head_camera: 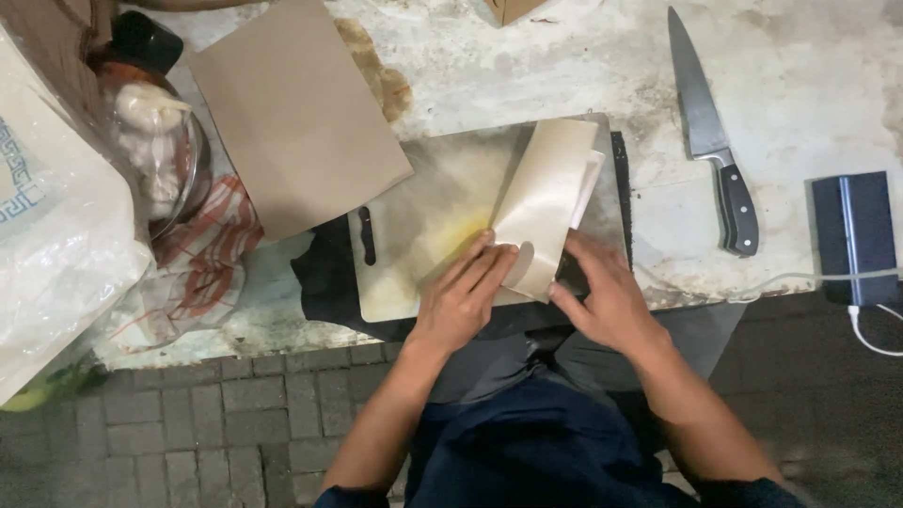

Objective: Lining small cardboard boxes with paper inserts at a packaging station.

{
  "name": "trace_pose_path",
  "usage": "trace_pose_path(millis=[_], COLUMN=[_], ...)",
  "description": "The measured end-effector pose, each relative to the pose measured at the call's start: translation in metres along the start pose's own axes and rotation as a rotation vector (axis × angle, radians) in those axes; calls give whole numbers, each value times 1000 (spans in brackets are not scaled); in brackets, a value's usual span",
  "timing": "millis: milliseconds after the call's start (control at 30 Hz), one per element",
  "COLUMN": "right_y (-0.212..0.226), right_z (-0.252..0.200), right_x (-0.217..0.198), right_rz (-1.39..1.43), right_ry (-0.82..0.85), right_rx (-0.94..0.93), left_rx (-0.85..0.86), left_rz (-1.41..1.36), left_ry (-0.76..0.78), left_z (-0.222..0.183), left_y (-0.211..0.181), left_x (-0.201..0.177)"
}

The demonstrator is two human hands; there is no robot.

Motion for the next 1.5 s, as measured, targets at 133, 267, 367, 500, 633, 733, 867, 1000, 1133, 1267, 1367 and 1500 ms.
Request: trace_pose_path(millis=[133, 267, 367, 500, 633, 733, 867, 1000, 1133, 1267, 1367, 1500], right_y=[-19, -30, -34, -22, -20, -24, -16, -22, -13, -14, -11, -5], right_z=[2, -3, -5, 1, 1, -1, 4, 1, 8, 6, 8, 9], right_x=[-3, 1, 3, 2, 8, 12, 0, 5, 1, 5, 3, 6], right_rz=[397, 512, 533, 401, 179, 94, 106, 122, 59, -8, -19, -49], right_ry=[-56, -119, -120, -95, -198, -206, -163, -156, -163, -171, -170, -170], right_rx=[224, 154, 146, 126, 1, -22, -26, -32, -30, -28, -38, -46], left_rx=[58, 92, 135, 140, 147, 149, 149, 164, 122, 96, 73, 67], left_rz=[-17, -51, -47, -65, -100, -98, -29, 27, 114, 141, 145, 121], left_ry=[69, 133, 158, 191, 231, 264, 253, 238, 158, 93, 109, 137], left_z=[-4, -5, -4, -6, -4, -3, -4, -8, -19, -26, -29, -24], left_y=[5, 12, 10, 9, 12, 12, 12, 11, 9, 2, 6, 6], left_x=[4, 5, 1, -2, -7, -11, -11, -9, -5, -8, -13, -18])
Point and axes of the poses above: each hand's wrist, its own z-axis towards the middle knuckle, its own x-axis out of the palm, y = z × x, the point moved 3 cm from there along z, towards the middle knuckle, and after that the axes turned 4 degrees about -x, right-handed, at the moved point
